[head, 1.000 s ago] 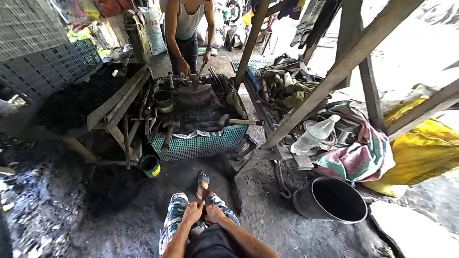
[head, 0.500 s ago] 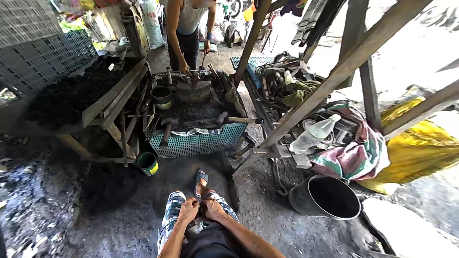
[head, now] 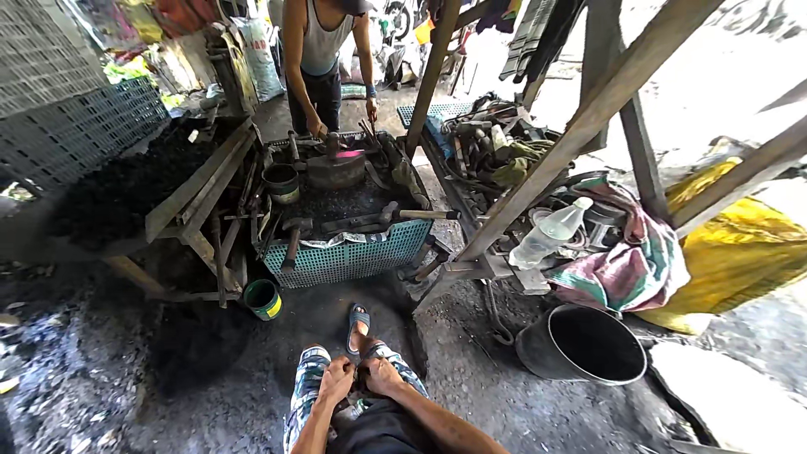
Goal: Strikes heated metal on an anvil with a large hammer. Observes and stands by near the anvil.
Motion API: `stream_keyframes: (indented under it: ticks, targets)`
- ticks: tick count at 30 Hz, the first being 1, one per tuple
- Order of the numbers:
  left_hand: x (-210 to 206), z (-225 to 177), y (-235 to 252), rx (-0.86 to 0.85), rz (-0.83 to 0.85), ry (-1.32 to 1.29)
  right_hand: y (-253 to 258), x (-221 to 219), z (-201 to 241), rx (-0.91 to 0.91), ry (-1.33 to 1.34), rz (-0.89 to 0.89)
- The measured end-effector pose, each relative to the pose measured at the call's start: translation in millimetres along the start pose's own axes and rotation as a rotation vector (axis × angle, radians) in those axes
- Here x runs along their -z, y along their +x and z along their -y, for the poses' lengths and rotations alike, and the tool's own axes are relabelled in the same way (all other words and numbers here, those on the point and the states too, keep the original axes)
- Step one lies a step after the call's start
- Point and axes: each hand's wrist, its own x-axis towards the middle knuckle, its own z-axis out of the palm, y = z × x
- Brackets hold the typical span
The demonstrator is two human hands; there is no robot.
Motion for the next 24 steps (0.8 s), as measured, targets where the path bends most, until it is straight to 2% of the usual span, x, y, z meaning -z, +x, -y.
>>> stream_keyframes:
  ticks: [10, 24]
  targets:
    - [0.2, 4.9, -5.5, -0.005, 0.004, 0.006, -1.4, -4.5, 7.6, -0.039, -0.016, 0.080]
    - [-1.2, 2.1, 2.8, -0.021, -0.008, 0.023, 2.6, 1.4, 0.6, -0.027, 0.009, 0.052]
